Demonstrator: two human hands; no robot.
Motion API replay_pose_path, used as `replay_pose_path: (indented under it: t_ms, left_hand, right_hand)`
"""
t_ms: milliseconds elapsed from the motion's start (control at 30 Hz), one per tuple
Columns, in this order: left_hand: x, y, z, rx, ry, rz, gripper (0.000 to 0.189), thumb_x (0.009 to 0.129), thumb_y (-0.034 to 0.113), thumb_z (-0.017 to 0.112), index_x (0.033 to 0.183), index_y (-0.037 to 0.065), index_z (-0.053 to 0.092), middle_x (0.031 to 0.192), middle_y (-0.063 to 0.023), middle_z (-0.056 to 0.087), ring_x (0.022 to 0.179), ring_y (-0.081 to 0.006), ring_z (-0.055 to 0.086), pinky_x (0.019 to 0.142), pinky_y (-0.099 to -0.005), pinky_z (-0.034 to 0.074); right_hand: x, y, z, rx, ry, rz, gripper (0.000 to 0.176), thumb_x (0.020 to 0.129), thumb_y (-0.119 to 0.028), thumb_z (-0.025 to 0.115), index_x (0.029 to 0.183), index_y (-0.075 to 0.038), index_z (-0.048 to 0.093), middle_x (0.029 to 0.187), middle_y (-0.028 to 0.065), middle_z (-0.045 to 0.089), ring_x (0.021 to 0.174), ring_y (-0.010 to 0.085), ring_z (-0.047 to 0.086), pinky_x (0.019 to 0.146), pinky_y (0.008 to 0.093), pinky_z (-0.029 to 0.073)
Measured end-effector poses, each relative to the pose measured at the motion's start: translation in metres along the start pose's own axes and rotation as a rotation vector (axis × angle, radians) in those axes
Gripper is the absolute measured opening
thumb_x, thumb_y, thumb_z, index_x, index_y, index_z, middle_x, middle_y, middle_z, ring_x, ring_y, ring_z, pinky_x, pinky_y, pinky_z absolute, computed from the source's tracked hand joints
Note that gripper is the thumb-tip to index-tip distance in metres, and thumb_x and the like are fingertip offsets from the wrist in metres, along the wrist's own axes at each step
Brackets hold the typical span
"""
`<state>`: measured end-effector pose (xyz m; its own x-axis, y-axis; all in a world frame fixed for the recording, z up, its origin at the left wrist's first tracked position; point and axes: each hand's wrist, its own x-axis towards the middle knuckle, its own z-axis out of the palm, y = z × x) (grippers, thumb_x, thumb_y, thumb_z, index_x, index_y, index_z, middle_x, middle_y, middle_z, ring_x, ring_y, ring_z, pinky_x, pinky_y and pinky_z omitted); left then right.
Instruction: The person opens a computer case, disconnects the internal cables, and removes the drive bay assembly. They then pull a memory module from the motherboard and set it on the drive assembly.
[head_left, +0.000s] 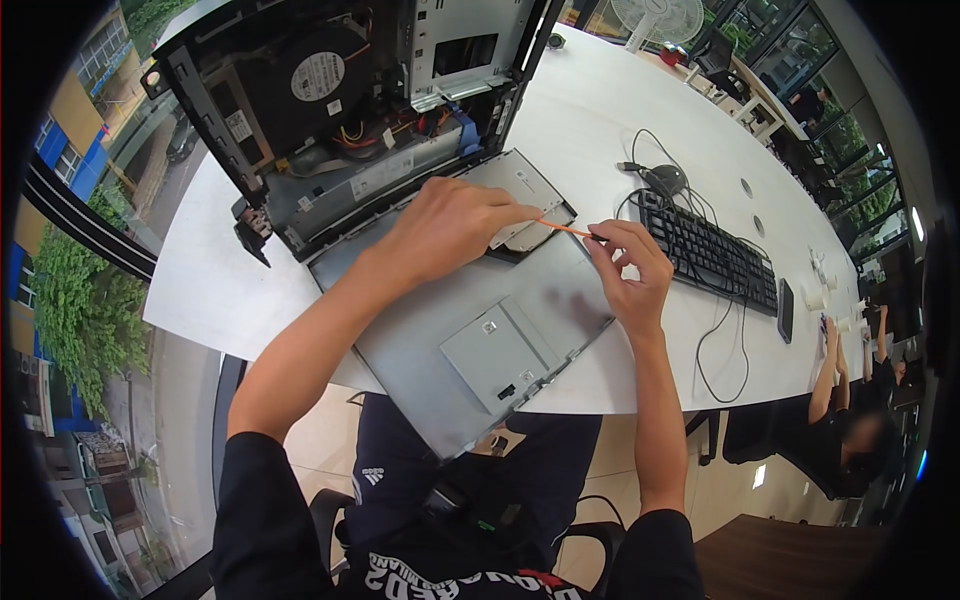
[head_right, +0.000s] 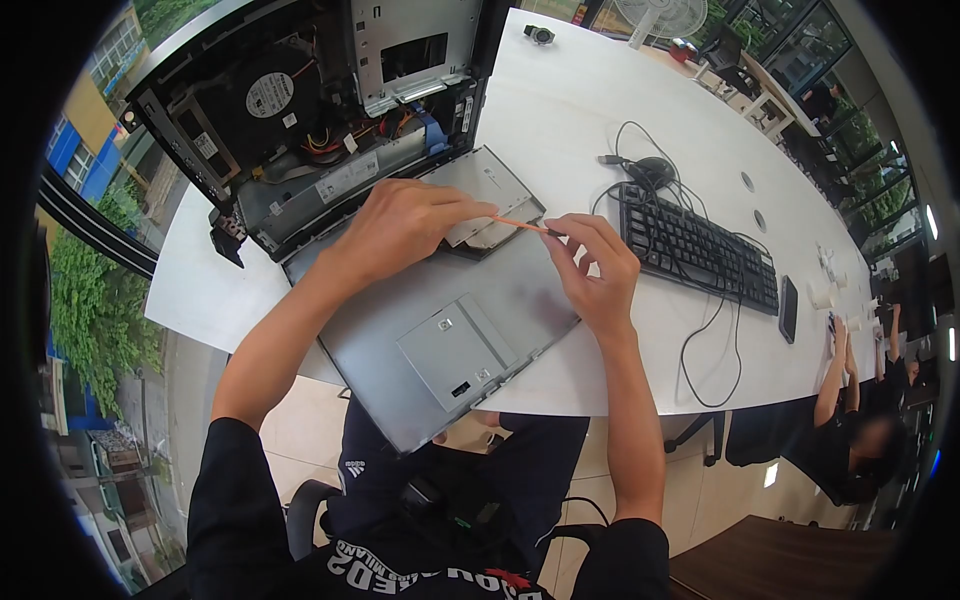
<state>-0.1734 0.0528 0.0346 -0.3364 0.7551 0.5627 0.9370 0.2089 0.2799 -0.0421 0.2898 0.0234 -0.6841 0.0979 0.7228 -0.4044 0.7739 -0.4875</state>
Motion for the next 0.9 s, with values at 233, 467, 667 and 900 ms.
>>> replay_pose_path:
  t_ms: [233,467,667,900]
  left_hand:
    - [0.0014,0.0005,0.0021,-0.011,0.055,0.032,0.045,0.081,-0.003,0.069,0.122,0.014,0.076,0.105,-0.0107,0.078,0.091,-0.0304,0.073,0.083,-0.0405,0.057]
    - [0.0001,0.0003,-0.0007,-0.097,0.013,-0.069,0.046,0.08,-0.005,0.068,0.123,0.01,0.075,0.108,-0.0121,0.077,0.096,-0.0323,0.072,0.09,-0.0421,0.056]
    - [0.0043,-0.002,0.0016,0.023,0.122,0.057,0.047,0.076,-0.01,0.064,0.118,0.008,0.077,0.112,-0.0145,0.077,0.096,-0.0334,0.074,0.087,-0.0399,0.059]
    - [0.0005,-0.0011,-0.0012,-0.038,0.061,-0.036,0.044,0.078,-0.009,0.065,0.118,0.006,0.076,0.111,-0.0131,0.077,0.095,-0.0334,0.073,0.086,-0.0406,0.059]
  right_hand:
    - [-0.0008,0.0066,-0.0003,0.004,0.054,0.05,0.018,0.085,0.003,0.079,0.102,-0.005,0.078,0.099,0.004,0.076,0.067,0.0066,0.063,0.049,0.02,0.044]
    - [-0.0002,0.0038,-0.0005,0.001,0.034,0.049,0.018,0.086,0.002,0.078,0.102,-0.006,0.078,0.098,0.0041,0.075,0.067,0.0063,0.063,0.05,0.0199,0.045]
    - [-0.0013,0.0095,-0.0015,0.029,0.099,0.113,0.017,0.087,0.002,0.077,0.103,-0.005,0.077,0.097,0.0044,0.075,0.068,0.0069,0.062,0.049,0.0203,0.045]
    - [-0.0008,0.0083,-0.0009,0.024,0.102,0.128,0.018,0.088,0.002,0.077,0.105,-0.005,0.077,0.095,0.0044,0.075,0.068,0.0071,0.062,0.048,0.0205,0.045]
